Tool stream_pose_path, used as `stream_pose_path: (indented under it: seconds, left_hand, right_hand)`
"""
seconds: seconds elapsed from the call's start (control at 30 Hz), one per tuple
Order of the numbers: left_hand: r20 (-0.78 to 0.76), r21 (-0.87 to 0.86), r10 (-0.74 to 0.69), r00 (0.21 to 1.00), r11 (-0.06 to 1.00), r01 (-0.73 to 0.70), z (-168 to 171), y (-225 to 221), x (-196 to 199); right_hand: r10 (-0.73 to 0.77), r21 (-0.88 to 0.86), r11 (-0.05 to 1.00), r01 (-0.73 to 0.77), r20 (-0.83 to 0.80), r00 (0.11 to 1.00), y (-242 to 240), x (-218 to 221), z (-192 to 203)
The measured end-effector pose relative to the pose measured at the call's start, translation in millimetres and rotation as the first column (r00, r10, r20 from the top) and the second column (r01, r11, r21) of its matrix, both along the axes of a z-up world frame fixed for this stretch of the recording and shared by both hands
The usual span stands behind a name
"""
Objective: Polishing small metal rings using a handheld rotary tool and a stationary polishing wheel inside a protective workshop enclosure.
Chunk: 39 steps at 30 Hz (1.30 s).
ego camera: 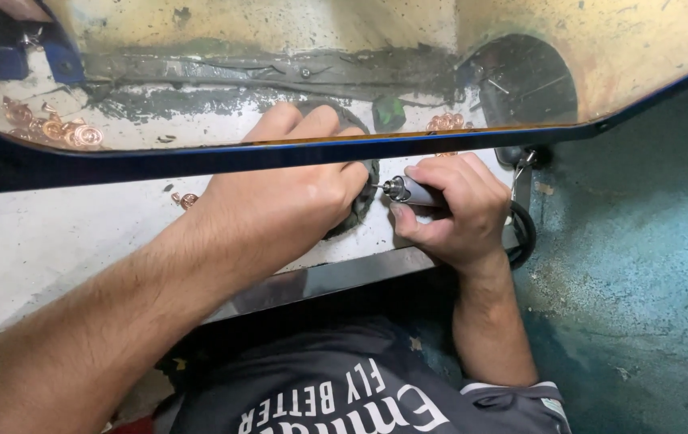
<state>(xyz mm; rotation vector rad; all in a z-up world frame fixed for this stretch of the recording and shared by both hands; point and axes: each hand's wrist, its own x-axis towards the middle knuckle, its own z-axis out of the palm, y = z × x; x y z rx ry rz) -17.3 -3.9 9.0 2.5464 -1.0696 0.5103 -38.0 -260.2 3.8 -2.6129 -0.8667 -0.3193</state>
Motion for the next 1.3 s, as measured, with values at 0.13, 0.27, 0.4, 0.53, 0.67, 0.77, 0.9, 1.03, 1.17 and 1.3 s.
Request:
stream_pose_path:
  seconds: [0.13,0.27,0.4,0.53,0.67,0.77,0.9,1.03,1.17,1.3]
  left_hand:
    - [-0.016,-0.007,-0.004,1.000,1.000,0.004,-1.7,0.2,-0.1]
    - [-0.009,-0.001,-0.015,1.000,1.000,0.015,-4.4,-1.1,-0.5]
    - [-0.005,0.033,-0.036,0.999,0.999,0.036,-2.7,-0.5,-0.3]
    - [-0.007,-0.004,-0.046,0.999,0.999,0.046,-3.0,1.6,-0.4]
    - [-0.029,-0.021,-0.093,0.995,0.996,0.092,-5.9,8.3,1.1]
    - [-0.103,-0.149,-0.102,0.989,0.985,0.086,-4.6,14.1,2.7]
    - [-0.412,-0.172,-0.121,0.903,0.984,0.053,-3.0,24.5,14.2]
    - [-0.294,-0.302,-0.126,0.948,0.953,0.033,-1.0,33.0,15.8]
    - [-0.381,-0.371,-0.197,0.903,0.928,0.046,1.5,19.7,18.1]
    - [-0.349,-0.345,-0.191,0.918,0.937,0.064,-2.3,4.0,14.6]
  right_hand:
    - [0.011,0.009,1.000,-0.011,-0.011,1.000,-1.0,0.3,0.0]
    - [0.026,0.013,1.000,-0.025,-0.010,1.000,-2.3,0.5,-0.7]
    - [0.031,0.009,0.999,-0.031,-0.022,0.999,-4.6,-0.4,-1.6]
    - [0.009,0.002,1.000,-0.009,-0.018,1.000,-7.7,-1.8,-3.4]
    - [-0.098,0.059,0.994,0.089,0.178,0.979,-11.1,-6.5,0.9]
    - [-0.223,0.105,0.974,0.200,0.301,0.927,-11.2,-9.8,1.1]
    - [-0.268,0.133,0.962,0.238,0.286,0.920,-11.5,-11.0,-2.2]
    - [-0.277,0.121,0.960,0.252,0.307,0.910,-11.2,-10.5,-5.0]
    - [-0.304,0.124,0.952,0.279,0.303,0.903,-12.9,-10.8,-6.1]
    - [-0.328,0.133,0.944,0.302,0.294,0.898,-13.3,-11.5,-5.8]
